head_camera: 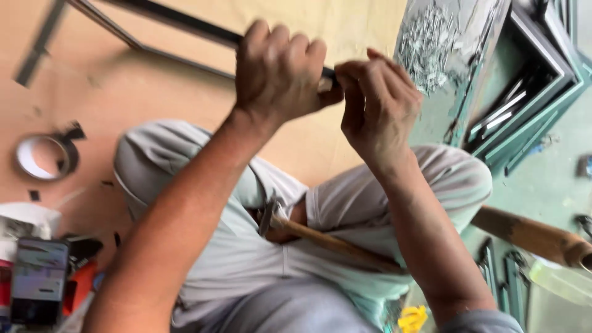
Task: The recorder is shown assembling a black picture frame by fitting corners and hammering small nails.
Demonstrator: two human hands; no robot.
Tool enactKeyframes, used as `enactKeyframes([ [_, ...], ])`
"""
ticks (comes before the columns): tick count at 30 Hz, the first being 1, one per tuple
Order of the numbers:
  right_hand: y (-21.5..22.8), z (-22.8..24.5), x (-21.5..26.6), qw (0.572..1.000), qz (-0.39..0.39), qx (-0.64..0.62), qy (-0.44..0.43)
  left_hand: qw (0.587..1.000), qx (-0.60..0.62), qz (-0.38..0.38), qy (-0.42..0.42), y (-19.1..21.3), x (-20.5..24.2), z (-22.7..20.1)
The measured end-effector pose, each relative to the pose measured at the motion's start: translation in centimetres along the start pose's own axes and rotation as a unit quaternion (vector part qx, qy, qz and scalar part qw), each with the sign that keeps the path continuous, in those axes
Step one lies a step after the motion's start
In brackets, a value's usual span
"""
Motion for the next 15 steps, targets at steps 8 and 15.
enactKeyframes([
  [8, 1.1, 0.6, 0.6, 0.998, 0.069, 0.003, -0.009, 0.999, 0.028, 0.020, 0.019, 0.5, 0.8, -0.9],
  [15, 1.9, 0.7, 0.9, 0.991, 0.116, -0.013, -0.061, 0.998, 0.042, 0.030, 0.028, 1.0, 0.8, -1.3],
])
Point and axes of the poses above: each hand's wrist, its own x-axis away from the middle knuckle, its own y-axis out of the back of the hand, z = x × y, the point moved 2 cm from there along -x, towards the middle knuckle, and after that the axes turned 13 degrees about -y, right-handed, at the moved point
